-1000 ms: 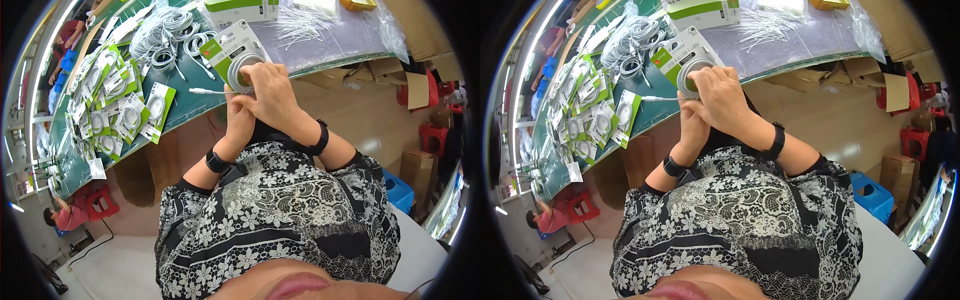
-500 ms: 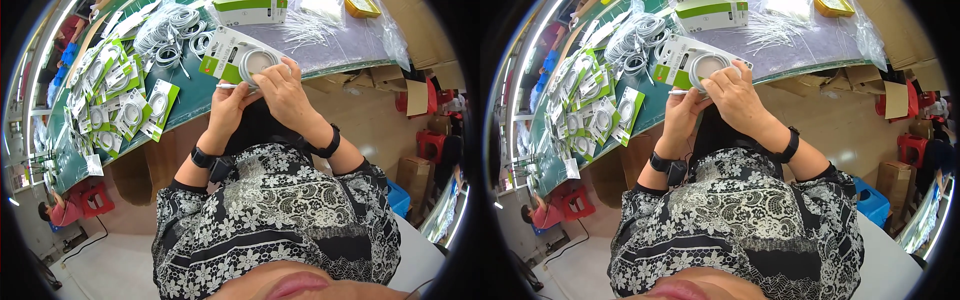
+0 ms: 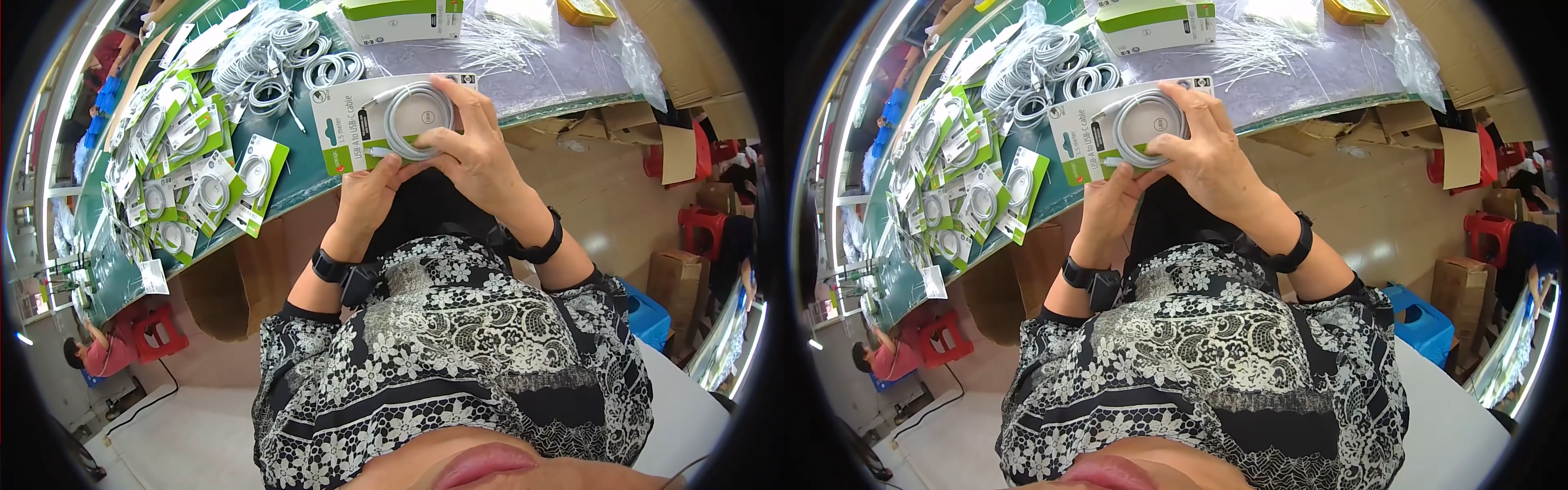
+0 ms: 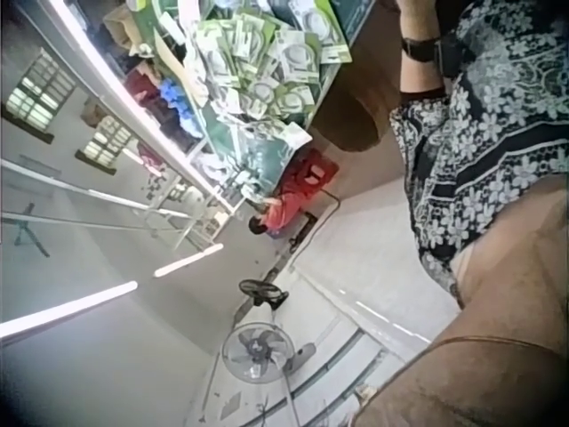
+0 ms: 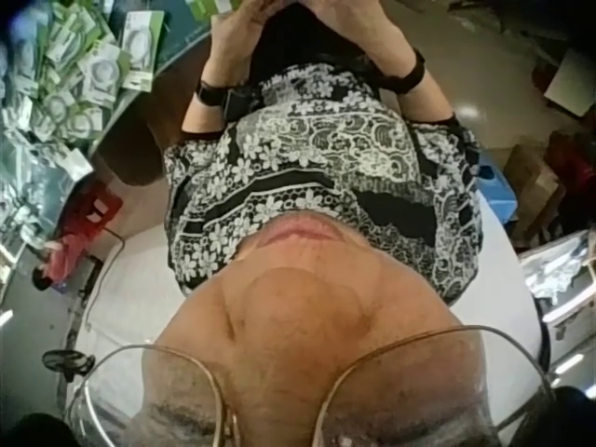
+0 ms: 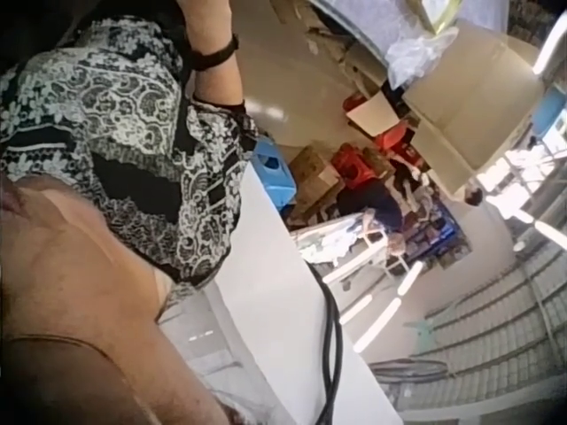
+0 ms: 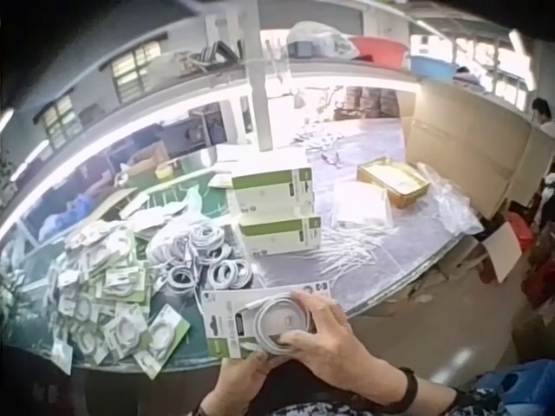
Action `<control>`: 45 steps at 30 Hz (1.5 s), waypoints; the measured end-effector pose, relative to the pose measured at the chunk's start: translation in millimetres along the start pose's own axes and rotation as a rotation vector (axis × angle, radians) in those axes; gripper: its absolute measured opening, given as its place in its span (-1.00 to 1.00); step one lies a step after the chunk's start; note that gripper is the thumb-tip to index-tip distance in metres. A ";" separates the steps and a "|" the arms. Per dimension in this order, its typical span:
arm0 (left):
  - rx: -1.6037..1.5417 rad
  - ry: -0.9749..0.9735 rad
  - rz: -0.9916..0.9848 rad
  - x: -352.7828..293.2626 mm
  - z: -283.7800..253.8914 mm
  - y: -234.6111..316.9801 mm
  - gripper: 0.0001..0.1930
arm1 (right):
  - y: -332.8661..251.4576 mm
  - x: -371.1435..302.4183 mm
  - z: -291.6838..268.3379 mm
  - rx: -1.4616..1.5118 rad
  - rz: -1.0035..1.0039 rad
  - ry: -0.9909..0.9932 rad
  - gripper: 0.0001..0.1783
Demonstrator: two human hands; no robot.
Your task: The person picks up a coiled cable and a card, places the cable onto the card, and secures it by threading a plastic tie through the packaging. After pulling the tie tight, they set the packaged cable onto a stack of boxes.
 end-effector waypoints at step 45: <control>0.094 0.311 -0.055 10.7 -24.7 -22.6 -0.65 | 41.8 -16.6 18.4 -0.076 0.044 -0.043 -0.84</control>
Point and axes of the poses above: each hand's wrist, its own x-axis towards the middle knuckle, its own z-axis out of the palm, y = z × x, the point moved 10 cm from there along x, towards the middle knuckle, and after that the axes turned 7 degrees about -z, right-handed, at the moved point
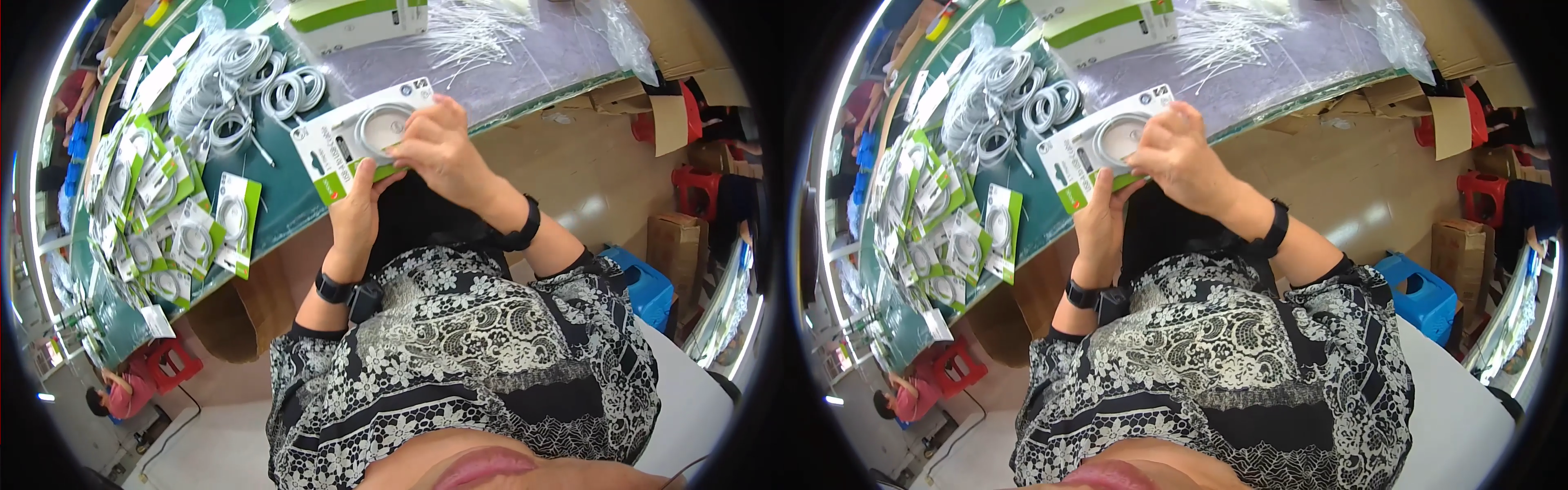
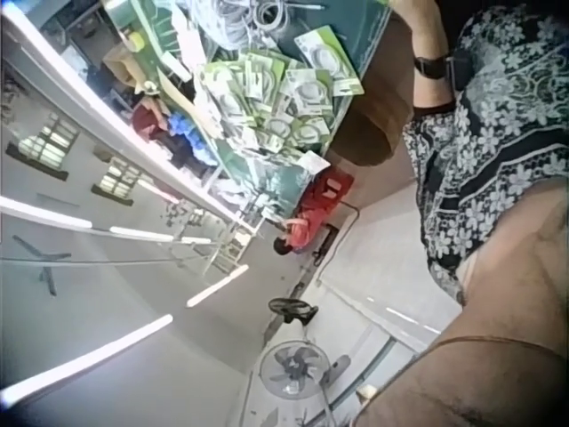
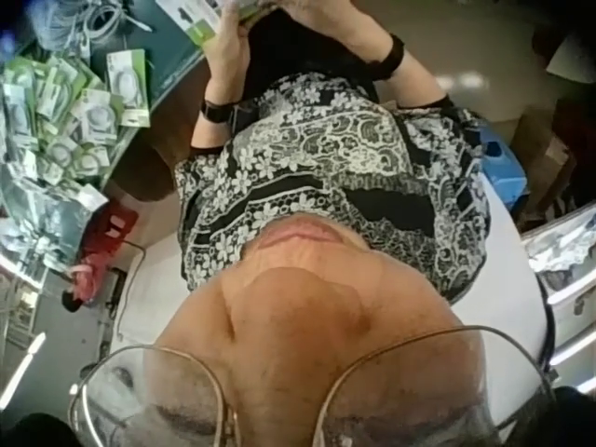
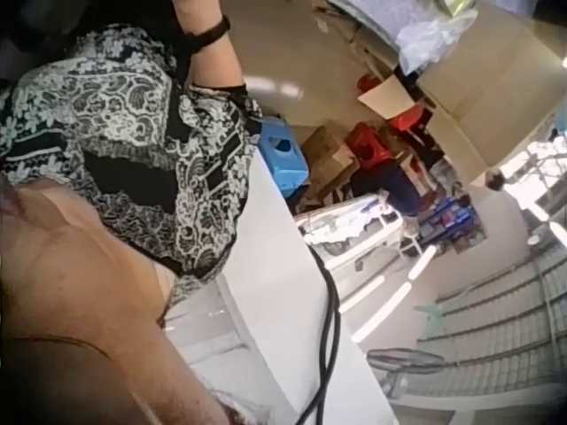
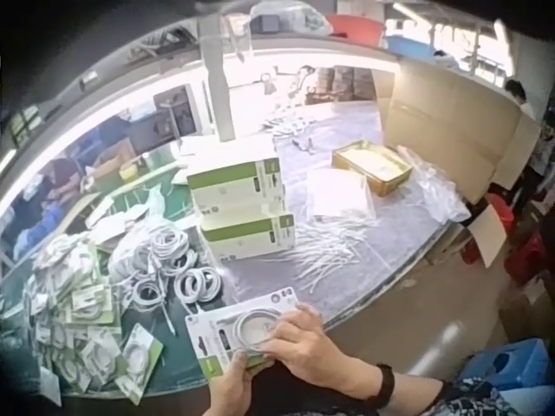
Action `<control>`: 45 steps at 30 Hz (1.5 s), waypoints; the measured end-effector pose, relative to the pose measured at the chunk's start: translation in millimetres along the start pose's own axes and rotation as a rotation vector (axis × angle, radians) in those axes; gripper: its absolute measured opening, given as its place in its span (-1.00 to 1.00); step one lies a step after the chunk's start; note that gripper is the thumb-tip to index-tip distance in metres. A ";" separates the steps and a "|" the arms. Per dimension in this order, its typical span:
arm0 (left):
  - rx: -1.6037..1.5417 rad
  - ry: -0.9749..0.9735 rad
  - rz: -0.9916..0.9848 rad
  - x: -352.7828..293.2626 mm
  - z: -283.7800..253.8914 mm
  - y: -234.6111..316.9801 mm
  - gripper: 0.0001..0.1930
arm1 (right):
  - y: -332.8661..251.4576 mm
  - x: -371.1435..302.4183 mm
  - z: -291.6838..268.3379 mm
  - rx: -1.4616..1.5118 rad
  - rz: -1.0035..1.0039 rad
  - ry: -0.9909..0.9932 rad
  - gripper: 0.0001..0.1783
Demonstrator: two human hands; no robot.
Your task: The person picks up a coiled cable and a card, places the cable onto the card, and secures it by threading a plastic tie through the packaging. After pulling the tie tight, they set the packaged cable onto a stack of boxes.
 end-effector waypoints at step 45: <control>-0.746 -0.094 -0.239 0.7 6.0 20.1 -0.72 | 87.0 28.1 -63.5 0.179 0.113 0.055 -0.90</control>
Point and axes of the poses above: each hand's wrist, its own x-axis towards the middle knuckle, its own z-axis out of the palm, y = z × x, the point moved 10 cm from there along x, towards the middle knuckle, and after that the axes turned 7 degrees about -z, right-handed, at the moved point
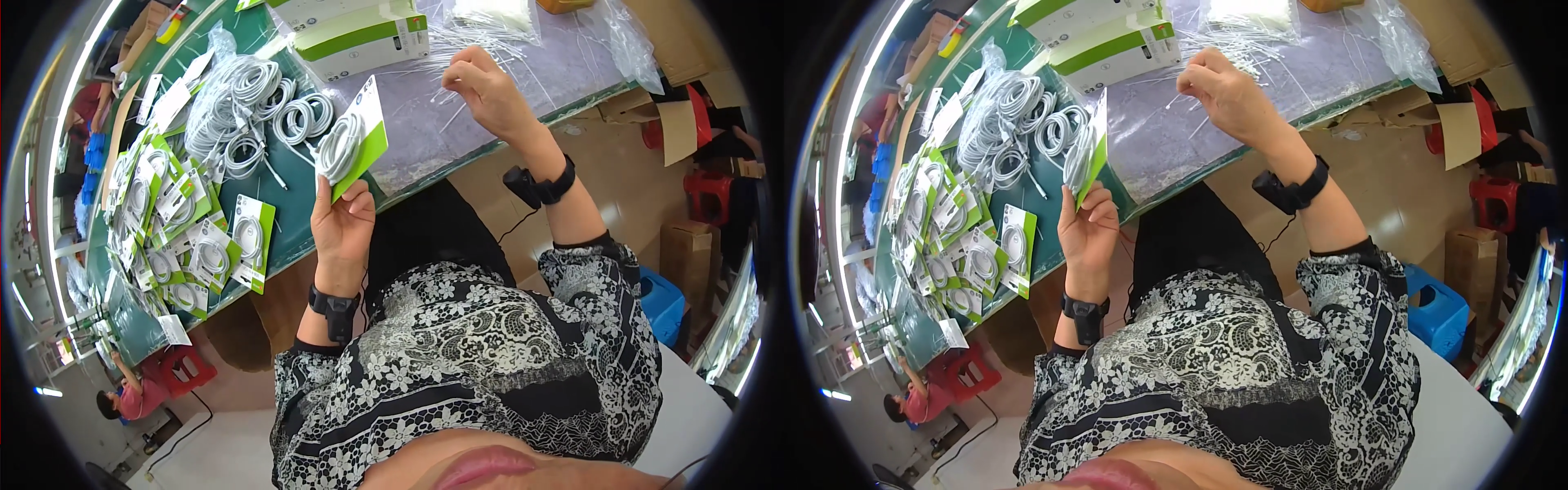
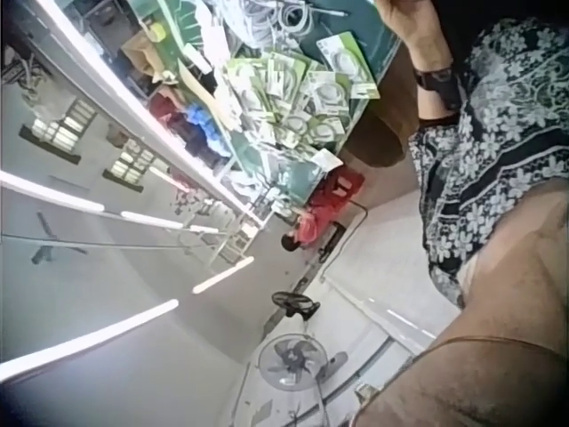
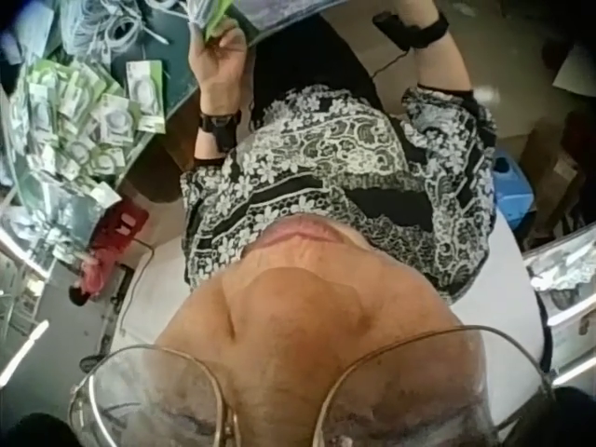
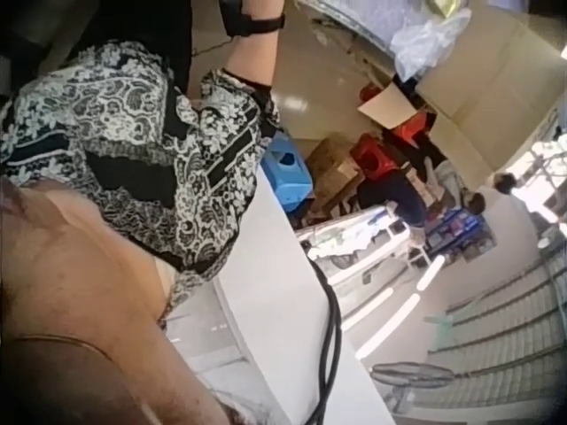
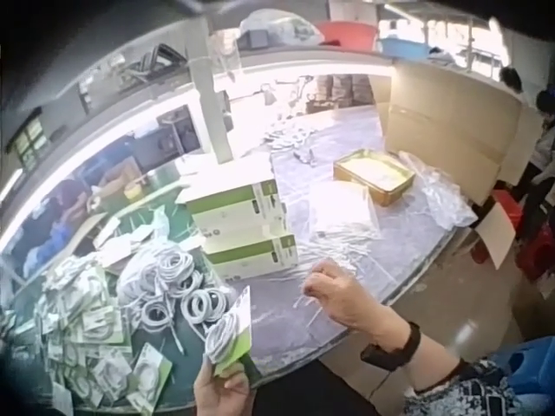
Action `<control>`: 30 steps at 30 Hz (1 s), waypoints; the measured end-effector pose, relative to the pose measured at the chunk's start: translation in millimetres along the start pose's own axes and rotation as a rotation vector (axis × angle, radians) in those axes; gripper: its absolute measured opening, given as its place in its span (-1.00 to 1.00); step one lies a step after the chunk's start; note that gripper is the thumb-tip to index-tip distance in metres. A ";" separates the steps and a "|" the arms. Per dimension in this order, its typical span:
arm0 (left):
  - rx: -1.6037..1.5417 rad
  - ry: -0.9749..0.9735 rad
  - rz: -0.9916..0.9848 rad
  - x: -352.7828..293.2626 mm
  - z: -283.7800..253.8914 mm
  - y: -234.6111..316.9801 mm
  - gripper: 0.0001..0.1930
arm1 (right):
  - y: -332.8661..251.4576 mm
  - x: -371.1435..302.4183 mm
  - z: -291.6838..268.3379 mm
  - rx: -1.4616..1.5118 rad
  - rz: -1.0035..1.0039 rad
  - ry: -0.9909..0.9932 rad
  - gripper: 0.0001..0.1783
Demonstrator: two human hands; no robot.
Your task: The person picks up a coiled cable and a card, places the cable onto the card, and secures it by threading a plastic tie through the packaging. After pulling the tie tight, they set the packaged cable onto a stack of boxes.
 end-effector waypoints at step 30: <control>-0.845 -0.438 -0.364 2.8 83.3 -14.7 -0.92 | -105.5 17.2 52.8 0.261 -0.088 0.123 -0.79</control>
Point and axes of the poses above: each hand's wrist, its own x-axis towards the middle knuckle, its own z-axis out of the palm, y = z × x, the point moved 10 cm from there along x, towards the middle knuckle, and after that the axes turned 7 degrees about -z, right-handed, at the moved point
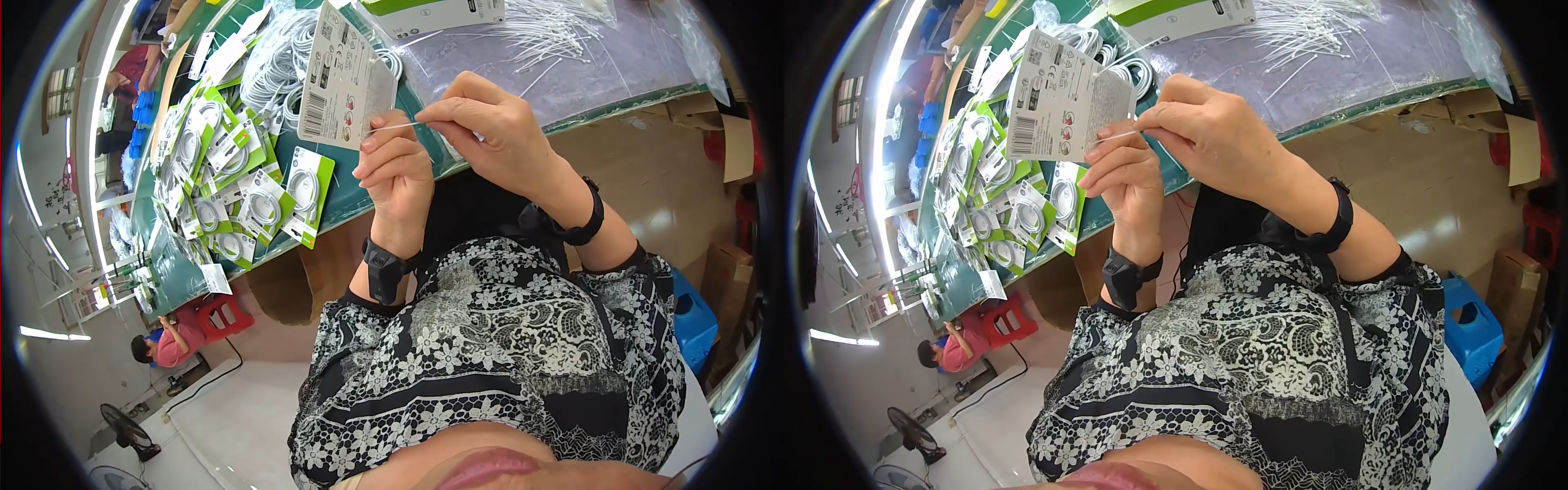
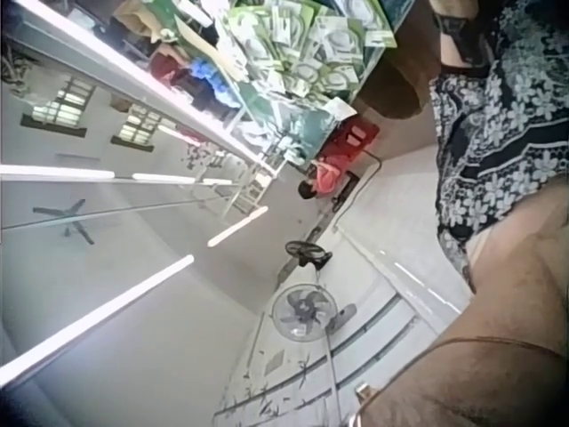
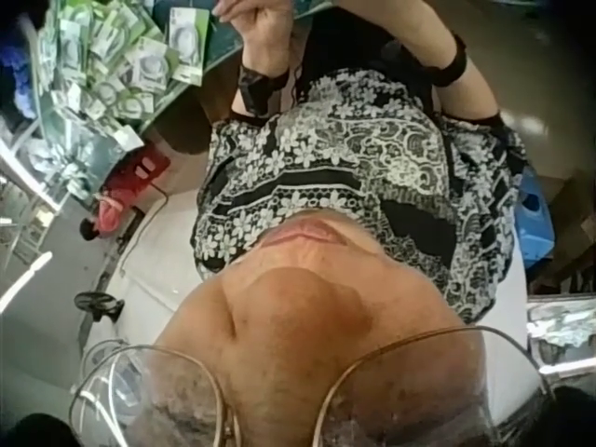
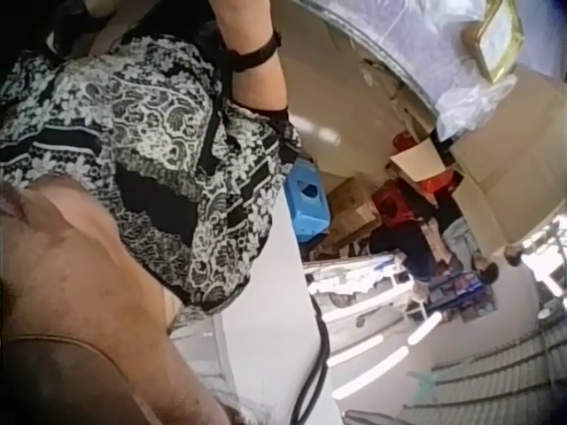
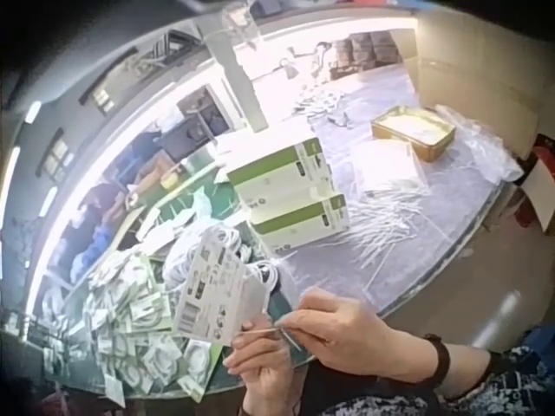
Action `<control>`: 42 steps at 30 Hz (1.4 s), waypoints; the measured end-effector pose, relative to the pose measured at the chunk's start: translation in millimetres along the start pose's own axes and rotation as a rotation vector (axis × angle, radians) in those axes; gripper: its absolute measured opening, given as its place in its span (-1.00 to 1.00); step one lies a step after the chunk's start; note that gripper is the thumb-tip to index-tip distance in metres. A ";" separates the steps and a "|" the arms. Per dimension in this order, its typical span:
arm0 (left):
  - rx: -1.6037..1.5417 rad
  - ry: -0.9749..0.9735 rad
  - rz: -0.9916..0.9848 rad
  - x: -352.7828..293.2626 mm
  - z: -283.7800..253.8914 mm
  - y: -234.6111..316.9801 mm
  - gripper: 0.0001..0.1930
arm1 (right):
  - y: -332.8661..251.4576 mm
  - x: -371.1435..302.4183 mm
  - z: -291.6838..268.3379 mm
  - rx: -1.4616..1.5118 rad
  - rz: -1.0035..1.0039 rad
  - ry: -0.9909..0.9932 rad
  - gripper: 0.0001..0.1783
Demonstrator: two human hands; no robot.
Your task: The person picks up a coiled cable and a card, places the cable onto the card, and secures it by threading a plastic tie through the packaging. After pulling the tie tight, they set the packaged cable onto a stack of boxes.
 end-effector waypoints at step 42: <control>1.609 0.346 0.551 -26.8 -4.4 39.5 -0.62 | 9.5 -56.6 -7.4 -0.267 0.096 -0.144 -0.61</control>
Point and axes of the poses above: each hand's wrist, its own x-axis towards the middle knuckle, its own z-axis out of the palm, y = z × x, the point moved 10 cm from there along x, towards the middle knuckle, and after that the axes turned 7 degrees about -z, right-handed, at the moved point
